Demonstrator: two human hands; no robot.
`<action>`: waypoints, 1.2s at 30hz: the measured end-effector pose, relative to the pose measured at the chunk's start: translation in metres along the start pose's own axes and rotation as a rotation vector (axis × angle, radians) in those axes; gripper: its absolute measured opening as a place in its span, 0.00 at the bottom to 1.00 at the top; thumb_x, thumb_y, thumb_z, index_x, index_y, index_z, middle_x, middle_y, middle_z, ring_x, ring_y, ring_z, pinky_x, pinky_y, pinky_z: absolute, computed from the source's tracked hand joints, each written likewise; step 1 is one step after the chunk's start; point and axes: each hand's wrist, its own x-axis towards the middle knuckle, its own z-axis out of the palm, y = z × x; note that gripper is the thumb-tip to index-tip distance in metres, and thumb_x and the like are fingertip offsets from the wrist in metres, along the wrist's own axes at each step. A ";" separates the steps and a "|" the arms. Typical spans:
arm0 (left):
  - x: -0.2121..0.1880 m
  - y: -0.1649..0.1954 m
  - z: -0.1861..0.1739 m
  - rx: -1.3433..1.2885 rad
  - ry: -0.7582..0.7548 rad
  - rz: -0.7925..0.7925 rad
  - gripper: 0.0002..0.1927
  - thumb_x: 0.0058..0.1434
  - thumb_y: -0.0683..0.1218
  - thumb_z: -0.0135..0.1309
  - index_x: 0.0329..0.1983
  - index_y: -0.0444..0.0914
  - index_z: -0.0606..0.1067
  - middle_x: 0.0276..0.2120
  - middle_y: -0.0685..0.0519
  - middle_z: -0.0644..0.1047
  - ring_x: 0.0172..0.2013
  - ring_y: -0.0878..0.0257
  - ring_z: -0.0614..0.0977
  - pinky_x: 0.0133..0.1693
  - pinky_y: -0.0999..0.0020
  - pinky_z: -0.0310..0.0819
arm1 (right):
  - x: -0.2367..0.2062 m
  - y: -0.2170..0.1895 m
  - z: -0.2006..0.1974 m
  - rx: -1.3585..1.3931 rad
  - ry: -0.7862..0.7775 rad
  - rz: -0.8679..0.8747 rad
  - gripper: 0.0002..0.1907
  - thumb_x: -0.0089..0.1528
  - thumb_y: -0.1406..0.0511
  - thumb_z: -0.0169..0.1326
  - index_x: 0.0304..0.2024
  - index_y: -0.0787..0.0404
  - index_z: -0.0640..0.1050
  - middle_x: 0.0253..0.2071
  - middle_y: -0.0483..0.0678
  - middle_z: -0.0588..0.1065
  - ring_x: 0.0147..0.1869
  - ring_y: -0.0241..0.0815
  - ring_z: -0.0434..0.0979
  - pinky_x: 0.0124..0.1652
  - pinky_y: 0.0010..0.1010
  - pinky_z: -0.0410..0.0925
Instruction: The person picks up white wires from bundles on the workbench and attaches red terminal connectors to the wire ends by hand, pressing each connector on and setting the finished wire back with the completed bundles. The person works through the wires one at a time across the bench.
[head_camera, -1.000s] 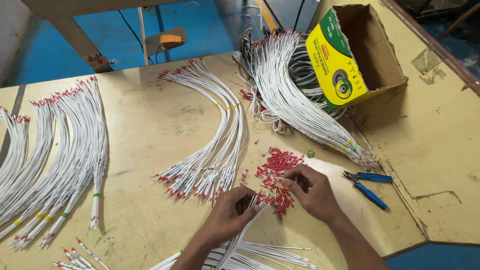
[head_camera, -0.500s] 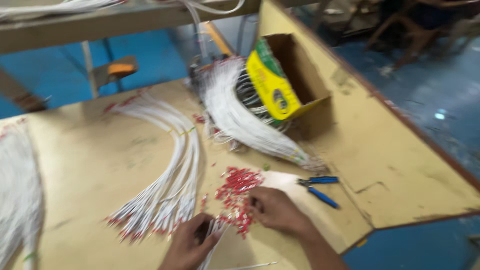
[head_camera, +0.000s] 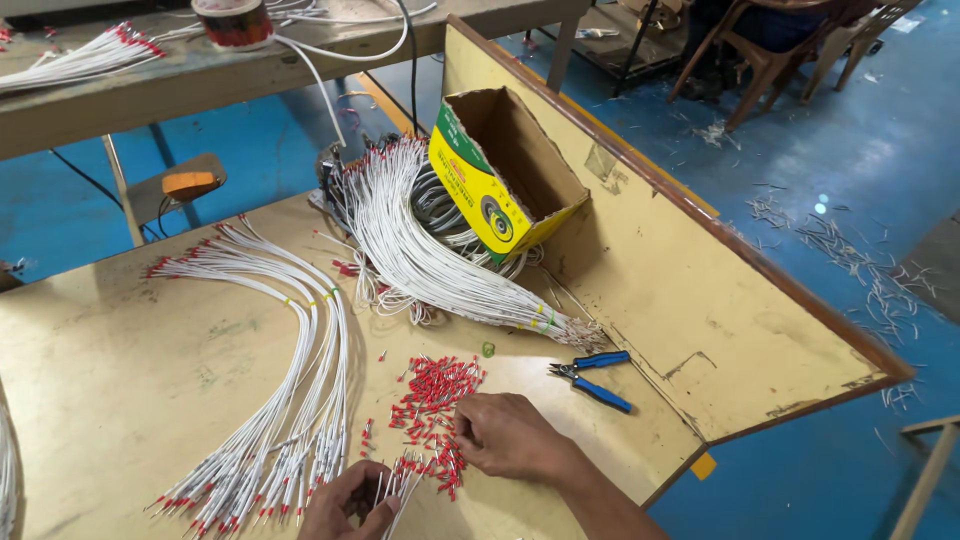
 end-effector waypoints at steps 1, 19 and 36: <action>0.001 -0.002 0.000 0.013 0.000 -0.006 0.15 0.54 0.42 0.67 0.43 0.34 0.81 0.22 0.56 0.81 0.23 0.72 0.77 0.27 0.73 0.69 | 0.000 0.000 -0.001 0.014 -0.004 0.014 0.07 0.58 0.64 0.59 0.31 0.59 0.75 0.31 0.50 0.77 0.36 0.51 0.78 0.37 0.41 0.70; 0.040 -0.060 0.005 -0.115 -0.009 -0.140 0.15 0.52 0.39 0.71 0.41 0.30 0.81 0.28 0.47 0.86 0.31 0.62 0.88 0.39 0.68 0.82 | -0.003 0.012 0.000 0.076 0.013 -0.050 0.08 0.64 0.64 0.56 0.35 0.62 0.72 0.34 0.51 0.76 0.38 0.53 0.78 0.39 0.43 0.70; 0.046 -0.059 0.010 -0.085 -0.029 -0.092 0.16 0.51 0.41 0.70 0.41 0.32 0.80 0.27 0.48 0.85 0.31 0.63 0.87 0.38 0.67 0.82 | 0.000 0.019 0.008 0.218 0.133 -0.080 0.06 0.61 0.69 0.56 0.34 0.62 0.71 0.34 0.50 0.75 0.36 0.46 0.77 0.37 0.37 0.71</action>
